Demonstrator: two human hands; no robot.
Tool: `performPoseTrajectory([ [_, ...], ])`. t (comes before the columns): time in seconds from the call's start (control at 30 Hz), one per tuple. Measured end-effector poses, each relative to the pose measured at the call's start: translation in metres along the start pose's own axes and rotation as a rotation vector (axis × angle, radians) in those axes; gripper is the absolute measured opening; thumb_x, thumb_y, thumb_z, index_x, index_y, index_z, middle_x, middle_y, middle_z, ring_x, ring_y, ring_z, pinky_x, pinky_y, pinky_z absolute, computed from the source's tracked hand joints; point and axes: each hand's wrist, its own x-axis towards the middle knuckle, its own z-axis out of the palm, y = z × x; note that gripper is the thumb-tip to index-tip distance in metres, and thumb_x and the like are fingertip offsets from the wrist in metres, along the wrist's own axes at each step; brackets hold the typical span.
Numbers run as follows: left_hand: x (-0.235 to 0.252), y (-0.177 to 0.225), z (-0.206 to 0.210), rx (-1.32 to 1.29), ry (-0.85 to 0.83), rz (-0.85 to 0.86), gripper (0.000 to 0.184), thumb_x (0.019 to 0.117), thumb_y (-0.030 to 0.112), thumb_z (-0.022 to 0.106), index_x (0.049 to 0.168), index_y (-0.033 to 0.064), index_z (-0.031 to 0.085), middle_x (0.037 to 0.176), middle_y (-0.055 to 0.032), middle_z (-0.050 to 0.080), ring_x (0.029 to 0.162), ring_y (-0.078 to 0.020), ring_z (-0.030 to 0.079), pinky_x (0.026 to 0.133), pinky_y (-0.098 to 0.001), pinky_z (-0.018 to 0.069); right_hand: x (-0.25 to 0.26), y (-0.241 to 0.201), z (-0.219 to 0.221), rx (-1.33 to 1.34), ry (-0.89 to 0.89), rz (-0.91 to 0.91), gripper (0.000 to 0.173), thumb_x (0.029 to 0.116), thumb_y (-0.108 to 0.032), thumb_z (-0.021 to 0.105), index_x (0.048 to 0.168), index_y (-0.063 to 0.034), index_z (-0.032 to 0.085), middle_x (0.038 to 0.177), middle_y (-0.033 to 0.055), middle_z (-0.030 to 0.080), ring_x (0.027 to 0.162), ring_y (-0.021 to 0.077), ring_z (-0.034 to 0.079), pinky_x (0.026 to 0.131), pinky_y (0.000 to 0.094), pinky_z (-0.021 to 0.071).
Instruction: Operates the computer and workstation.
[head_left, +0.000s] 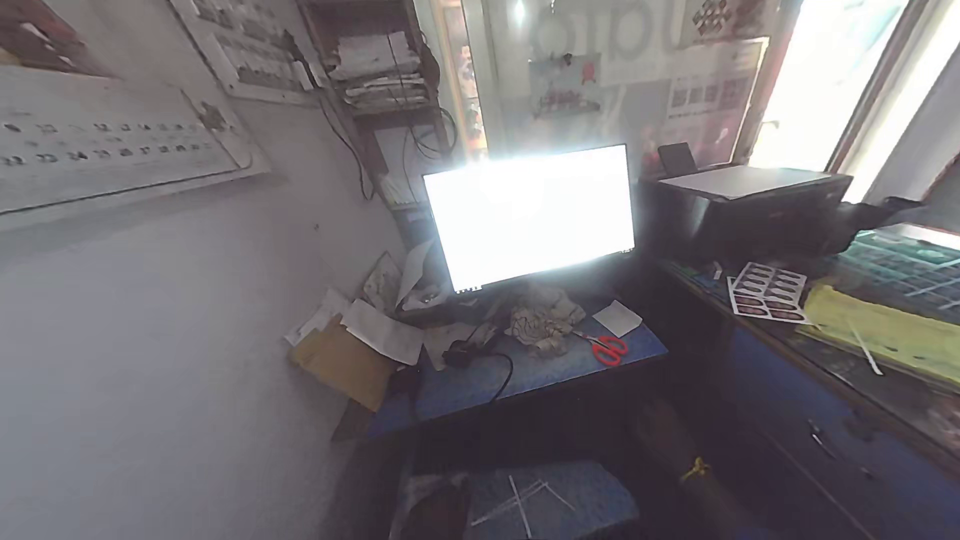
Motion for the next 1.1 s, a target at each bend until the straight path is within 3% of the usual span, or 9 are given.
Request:
performPoseTrajectory([
  [0.07, -0.008, 0.000, 0.000, -0.042, 0.065, 0.028, 0.056, 0.1067, 0.050, 0.040, 0.117, 0.0064, 0.073, 0.113, -0.0196, 0.073, 0.111, -0.0383, 0.069, 0.094, -0.0590, 0.0541, 0.000, 0.001, 0.000, -0.008, -0.011, -0.011, 0.051, 0.0992, -0.037, 0.056, 0.143, -0.0122, 0.060, 0.153, 0.0179, 0.050, 0.143, 0.0364, 0.046, 0.119, 0.0514, 0.0377],
  [0.17, -0.016, -0.003, -0.001, -0.061, 0.113, 0.043, 0.052, 0.1064, 0.051, 0.041, 0.118, 0.0123, 0.073, 0.113, -0.0150, 0.074, 0.108, -0.0345, 0.070, 0.093, -0.0577, 0.0560, 0.001, -0.005, 0.002, -0.019, 0.019, -0.006, 0.050, 0.0955, -0.041, 0.061, 0.135, -0.0111, 0.067, 0.142, 0.0177, 0.061, 0.135, 0.0368, 0.055, 0.114, 0.0556, 0.0419],
  [0.3, 0.000, -0.004, 0.004, -0.026, 0.008, -0.035, 0.060, 0.1056, 0.057, 0.035, 0.112, 0.0127, 0.074, 0.108, -0.0138, 0.075, 0.105, -0.0340, 0.071, 0.089, -0.0568, 0.0565, -0.002, -0.002, 0.001, -0.067, 0.028, -0.027, 0.048, 0.0906, -0.038, 0.065, 0.127, -0.0063, 0.071, 0.138, 0.0235, 0.062, 0.131, 0.0414, 0.057, 0.110, 0.0568, 0.0454],
  [0.37, 0.003, -0.004, 0.003, -0.041, -0.023, -0.040, 0.060, 0.1057, 0.056, 0.036, 0.111, 0.0107, 0.074, 0.110, -0.0153, 0.074, 0.108, -0.0351, 0.070, 0.091, -0.0573, 0.0557, -0.004, -0.004, -0.004, -0.072, -0.021, -0.011, 0.050, 0.0907, -0.036, 0.067, 0.129, -0.0041, 0.069, 0.142, 0.0257, 0.058, 0.135, 0.0439, 0.052, 0.114, 0.0572, 0.0418],
  [0.6, 0.012, -0.008, 0.005, -0.047, -0.036, -0.027, 0.062, 0.1062, 0.057, 0.033, 0.111, 0.0108, 0.074, 0.112, -0.0146, 0.074, 0.111, -0.0335, 0.070, 0.093, -0.0564, 0.0543, -0.006, -0.007, -0.012, -0.015, -0.029, -0.027, 0.048, 0.0893, -0.032, 0.068, 0.127, -0.0027, 0.070, 0.147, 0.0265, 0.054, 0.136, 0.0443, 0.051, 0.112, 0.0562, 0.0438],
  [0.73, 0.013, -0.009, 0.004, -0.039, -0.072, -0.022, 0.061, 0.1069, 0.055, 0.033, 0.112, 0.0102, 0.074, 0.114, -0.0144, 0.074, 0.113, -0.0333, 0.069, 0.094, -0.0553, 0.0538, -0.007, -0.011, -0.014, 0.002, -0.028, -0.042, 0.043, 0.0883, -0.027, 0.069, 0.123, -0.0024, 0.072, 0.142, 0.0267, 0.057, 0.132, 0.0448, 0.055, 0.108, 0.0566, 0.0470],
  [0.93, 0.011, -0.009, 0.006, -0.032, -0.045, -0.016, 0.061, 0.1070, 0.056, 0.033, 0.112, 0.0097, 0.073, 0.114, -0.0153, 0.074, 0.112, -0.0335, 0.069, 0.093, -0.0559, 0.0540, -0.008, -0.009, -0.015, 0.030, -0.037, -0.063, 0.042, 0.0875, -0.028, 0.071, 0.120, -0.0017, 0.072, 0.144, 0.0266, 0.056, 0.135, 0.0436, 0.053, 0.111, 0.0559, 0.0445],
  [1.1, 0.011, -0.011, 0.014, -0.018, 0.021, 0.014, 0.063, 0.1073, 0.055, 0.031, 0.105, 0.0093, 0.074, 0.107, -0.0151, 0.074, 0.107, -0.0344, 0.070, 0.091, -0.0553, 0.0545, -0.008, -0.007, -0.013, 0.051, -0.003, -0.097, 0.041, 0.0850, -0.025, 0.073, 0.119, -0.0022, 0.073, 0.142, 0.0265, 0.057, 0.133, 0.0443, 0.054, 0.110, 0.0560, 0.0455],
])
